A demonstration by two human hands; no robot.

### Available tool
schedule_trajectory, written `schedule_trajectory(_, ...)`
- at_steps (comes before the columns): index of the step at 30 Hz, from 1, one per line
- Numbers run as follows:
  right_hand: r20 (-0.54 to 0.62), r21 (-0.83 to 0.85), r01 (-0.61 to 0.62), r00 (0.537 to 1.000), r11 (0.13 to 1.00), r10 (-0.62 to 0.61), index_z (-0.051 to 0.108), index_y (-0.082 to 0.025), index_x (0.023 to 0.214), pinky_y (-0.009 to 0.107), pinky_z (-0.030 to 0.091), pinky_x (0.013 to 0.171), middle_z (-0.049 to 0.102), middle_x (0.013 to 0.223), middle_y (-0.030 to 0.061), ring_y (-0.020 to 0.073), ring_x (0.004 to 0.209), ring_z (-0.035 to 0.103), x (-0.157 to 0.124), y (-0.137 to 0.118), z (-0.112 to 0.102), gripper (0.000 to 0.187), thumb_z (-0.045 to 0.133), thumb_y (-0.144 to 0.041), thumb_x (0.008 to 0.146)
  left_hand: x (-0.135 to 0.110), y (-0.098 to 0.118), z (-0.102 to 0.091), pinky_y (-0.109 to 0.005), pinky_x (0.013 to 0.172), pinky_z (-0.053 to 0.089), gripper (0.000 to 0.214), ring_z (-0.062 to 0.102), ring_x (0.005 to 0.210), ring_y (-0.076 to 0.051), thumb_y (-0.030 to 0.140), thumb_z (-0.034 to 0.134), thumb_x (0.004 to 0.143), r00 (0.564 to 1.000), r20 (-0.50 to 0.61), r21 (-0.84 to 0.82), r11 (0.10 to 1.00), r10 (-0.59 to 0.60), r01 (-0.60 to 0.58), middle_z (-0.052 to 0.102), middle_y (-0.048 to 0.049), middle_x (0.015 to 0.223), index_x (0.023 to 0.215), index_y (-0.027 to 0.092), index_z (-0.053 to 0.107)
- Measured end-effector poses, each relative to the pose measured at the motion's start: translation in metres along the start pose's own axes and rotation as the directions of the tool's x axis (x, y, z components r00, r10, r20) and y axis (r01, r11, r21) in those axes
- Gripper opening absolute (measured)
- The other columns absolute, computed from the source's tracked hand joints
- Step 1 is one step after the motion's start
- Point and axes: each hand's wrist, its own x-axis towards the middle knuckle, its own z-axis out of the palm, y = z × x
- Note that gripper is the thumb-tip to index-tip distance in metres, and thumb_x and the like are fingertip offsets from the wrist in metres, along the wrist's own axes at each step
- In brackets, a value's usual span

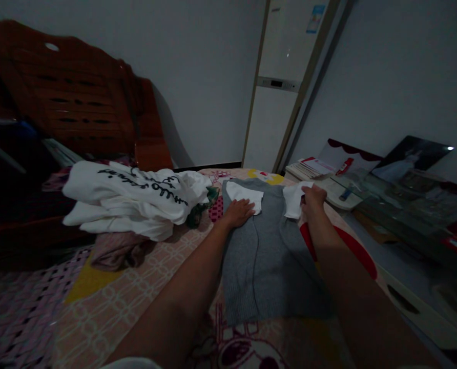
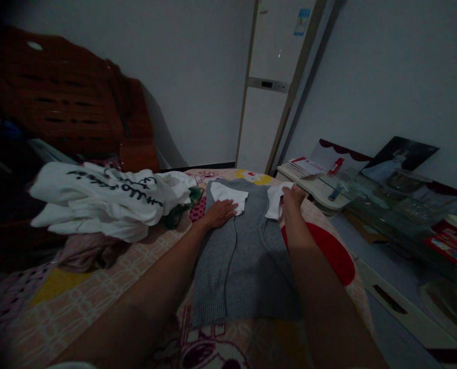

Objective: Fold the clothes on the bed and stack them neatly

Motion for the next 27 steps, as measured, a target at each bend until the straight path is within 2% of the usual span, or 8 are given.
schedule_trajectory(4, 0.12, -0.204, 0.152, 0.984, 0.967, -0.129, 0.062, -0.014, 0.073, 0.016, 0.04, 0.041, 0.054, 0.056, -0.0045, 0.0097, 0.05, 0.053, -0.003, -0.016, 0.035, 0.011, 0.057, -0.007, 0.066, 0.0, -0.001, 0.002, -0.052, 0.116, 0.027, 0.05, 0.036, 0.144, -0.027, 0.043, 0.028, 0.104, 1.0, 0.0, -0.01, 1.0, 0.004, -0.004, 0.042, -0.012, 0.154, 0.146, 0.023, 0.045)
schedule_trajectory(9, 0.334, -0.343, 0.153, 0.942, 0.927, -0.032, 0.066, -0.013, 0.076, 0.019, 0.045, 0.046, 0.056, 0.055, -0.0036, 0.0103, 0.047, 0.054, -0.019, -0.008, 0.072, 0.015, 0.056, -0.004, 0.069, 0.0, 0.0, 0.001, -0.051, 0.113, 0.03, 0.046, 0.042, 0.139, -0.028, 0.041, 0.031, 0.103, 0.999, -0.027, 0.018, 0.999, 0.039, -0.038, 0.045, -0.0129, 0.151, 0.141, 0.023, 0.05)
schedule_trajectory(13, 0.643, -0.267, 0.134, 0.763, 0.954, 0.073, 0.071, -0.013, 0.088, 0.023, 0.055, 0.065, 0.071, 0.073, 0.0024, 0.0111, 0.063, 0.064, -0.034, -0.004, 0.081, 0.019, 0.064, -0.006, 0.071, 0.0, 0.001, -0.002, -0.046, 0.106, 0.037, 0.041, 0.053, 0.124, -0.026, 0.041, 0.031, 0.103, 0.996, -0.049, 0.037, 0.997, 0.072, -0.07, 0.058, -0.0119, 0.132, 0.115, 0.019, 0.064)
schedule_trajectory(15, 0.697, -0.24, 0.14, 0.713, 0.961, 0.07, 0.072, -0.013, 0.094, 0.024, 0.055, 0.07, 0.074, 0.083, 0.0054, 0.0112, 0.068, 0.067, -0.037, -0.008, 0.072, 0.022, 0.063, -0.008, 0.075, 0.0, 0.001, -0.002, -0.044, 0.103, 0.039, 0.041, 0.054, 0.12, -0.026, 0.04, 0.031, 0.102, 0.994, -0.061, 0.032, 0.996, 0.085, -0.083, 0.061, -0.0116, 0.125, 0.106, 0.018, 0.065)
schedule_trajectory(19, 0.641, -0.311, 0.169, 0.764, 0.935, 0.075, 0.07, -0.011, 0.093, 0.024, 0.054, 0.058, 0.073, 0.078, 0.0064, 0.0121, 0.058, 0.065, -0.039, -0.021, 0.027, 0.019, 0.061, -0.009, 0.076, 0.003, 0.0, 0.0, -0.043, 0.104, 0.039, 0.035, 0.056, 0.121, -0.026, 0.037, 0.038, 0.1, 0.994, -0.099, -0.062, 0.997, 0.034, -0.04, 0.063, -0.0125, 0.125, 0.113, 0.016, 0.062)
schedule_trajectory(23, 0.65, -0.492, 0.249, 0.743, 0.834, 0.161, 0.067, -0.013, 0.076, 0.022, 0.047, 0.046, 0.067, 0.061, 0.0026, 0.0122, 0.047, 0.059, -0.056, -0.028, -0.035, 0.006, 0.061, -0.013, 0.075, 0.005, 0.002, -0.003, -0.041, 0.104, 0.042, 0.042, 0.06, 0.119, -0.026, 0.035, 0.042, 0.098, 0.979, -0.145, -0.296, 0.951, -0.142, 0.094, 0.065, -0.014, 0.128, 0.133, 0.014, 0.052)
schedule_trajectory(25, 0.678, -0.563, 0.309, 0.703, 0.767, 0.214, 0.063, -0.015, 0.069, 0.022, 0.043, 0.045, 0.063, 0.057, 0.0015, 0.0123, 0.046, 0.057, -0.07, -0.027, -0.061, 0.009, 0.06, -0.018, 0.076, 0.006, 0.005, -0.006, -0.038, 0.107, 0.041, 0.052, 0.059, 0.124, -0.025, 0.036, 0.042, 0.098, 0.977, -0.137, -0.396, 0.913, -0.164, 0.098, 0.063, -0.0136, 0.134, 0.146, 0.015, 0.041)
schedule_trajectory(27, 0.737, -0.607, 0.429, 0.62, 0.669, 0.271, 0.062, -0.016, 0.064, 0.022, 0.04, 0.048, 0.061, 0.056, 0.0009, 0.0123, 0.05, 0.056, -0.084, -0.024, -0.081, 0.015, 0.062, -0.024, 0.077, 0.008, 0.008, -0.008, -0.037, 0.111, 0.038, 0.059, 0.053, 0.132, -0.024, 0.037, 0.042, 0.098, 0.984, -0.122, -0.449, 0.892, -0.126, 0.059, 0.056, -0.0115, 0.143, 0.152, 0.017, 0.033)
